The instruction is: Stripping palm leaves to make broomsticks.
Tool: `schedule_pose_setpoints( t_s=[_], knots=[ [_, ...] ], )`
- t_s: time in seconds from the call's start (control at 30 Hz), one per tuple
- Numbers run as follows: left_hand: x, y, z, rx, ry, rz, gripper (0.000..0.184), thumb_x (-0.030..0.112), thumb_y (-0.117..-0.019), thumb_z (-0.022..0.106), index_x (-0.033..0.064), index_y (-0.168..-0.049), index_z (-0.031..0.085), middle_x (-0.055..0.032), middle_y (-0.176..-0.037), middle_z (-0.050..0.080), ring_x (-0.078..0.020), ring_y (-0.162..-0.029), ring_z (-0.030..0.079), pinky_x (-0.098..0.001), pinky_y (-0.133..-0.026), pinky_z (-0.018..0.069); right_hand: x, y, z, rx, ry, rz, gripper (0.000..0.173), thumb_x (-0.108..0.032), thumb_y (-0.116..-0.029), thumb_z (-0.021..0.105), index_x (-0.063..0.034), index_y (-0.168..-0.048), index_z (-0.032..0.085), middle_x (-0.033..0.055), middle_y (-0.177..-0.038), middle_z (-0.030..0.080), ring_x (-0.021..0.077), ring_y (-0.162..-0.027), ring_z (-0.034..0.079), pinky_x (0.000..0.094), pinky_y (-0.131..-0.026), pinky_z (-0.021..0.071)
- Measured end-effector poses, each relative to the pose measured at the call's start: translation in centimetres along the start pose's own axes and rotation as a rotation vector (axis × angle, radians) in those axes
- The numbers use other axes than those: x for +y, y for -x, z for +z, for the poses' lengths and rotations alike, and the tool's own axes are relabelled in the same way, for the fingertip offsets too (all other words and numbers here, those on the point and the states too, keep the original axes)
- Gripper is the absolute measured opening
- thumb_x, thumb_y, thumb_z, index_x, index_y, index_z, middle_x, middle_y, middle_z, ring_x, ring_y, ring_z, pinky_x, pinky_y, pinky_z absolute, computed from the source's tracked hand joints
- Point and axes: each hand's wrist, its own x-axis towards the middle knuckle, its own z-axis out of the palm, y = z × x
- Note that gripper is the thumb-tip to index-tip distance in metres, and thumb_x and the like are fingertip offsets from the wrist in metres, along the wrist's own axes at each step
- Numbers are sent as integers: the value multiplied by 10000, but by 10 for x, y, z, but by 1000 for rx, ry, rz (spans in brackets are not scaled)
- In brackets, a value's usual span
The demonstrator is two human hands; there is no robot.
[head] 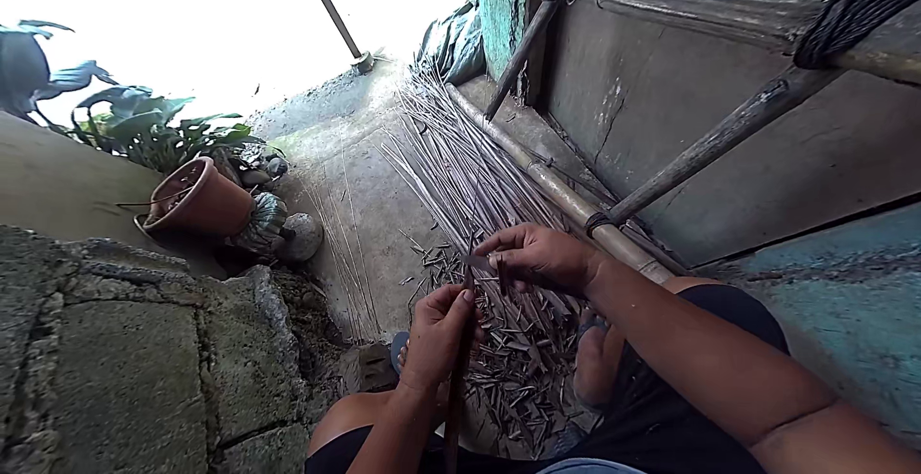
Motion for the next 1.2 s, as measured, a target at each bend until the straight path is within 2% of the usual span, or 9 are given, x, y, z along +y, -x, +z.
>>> schedule_pose_setpoints(
  t_s=[0.07,0.17,0.4,0.63,0.8,0.93,1.07,1.2],
  knots=[
    [0,0,2,7,-70,40,227,104,-1060,514,-59,-1064,671,-118,-758,697,-160,-541,660,-281,-492,586,5,0,9,-68,-3,46,265,-165,-1033,583,-39,-1253,661,28,-800,660,81,-568,595,227,-521,525],
    [1,1,3,-19,-77,29,240,111,-1069,495,-52,-1069,670,-108,-755,692,-150,-529,645,-275,-485,577,10,-1,14,-66,-55,55,208,-163,-1024,597,-32,-1165,677,22,-791,666,81,-578,617,221,-514,536],
    [5,0,5,-22,-46,-2,228,87,-1063,497,-67,-1077,664,-107,-750,690,-140,-518,640,-263,-484,576,7,-4,8,59,-57,9,212,-143,-1016,614,-20,-1162,707,24,-790,680,87,-585,625,225,-528,543],
    [4,-4,1,-73,75,-31,270,121,-1084,455,-66,-1109,647,-91,-714,654,-121,-496,604,-253,-478,556,7,-8,7,141,-83,-20,232,-141,-1012,626,-16,-1195,695,38,-808,689,97,-593,634,234,-534,552],
    [2,-2,0,-101,11,-31,256,120,-1075,475,-53,-1102,662,-87,-735,667,-120,-508,614,-250,-483,558,-1,-11,-5,342,-154,-24,200,-93,-1041,577,6,-1183,676,57,-780,672,92,-558,611,210,-512,532],
    [-1,-3,-1,-86,31,-28,311,145,-1101,405,-60,-1120,638,-93,-733,661,-134,-531,632,-266,-511,578,0,-4,-2,149,-105,31,260,-144,-1039,580,-25,-1255,663,21,-786,666,81,-581,616,217,-515,531],
    [0,-5,-3,-123,169,-94,366,199,-1116,326,-33,-1080,606,-43,-665,582,-96,-494,569,-234,-483,531,12,-5,12,-8,-125,36,220,-157,-1027,591,-37,-1189,680,14,-757,665,83,-580,625,225,-523,542],
    [1,-2,-8,-281,450,-182,309,240,-1109,385,45,-1041,616,25,-639,526,-37,-463,509,-176,-439,461,18,-8,5,-116,-163,-109,198,-168,-1033,585,-51,-1134,708,-1,-753,673,67,-579,626,215,-525,543]
  ],
)
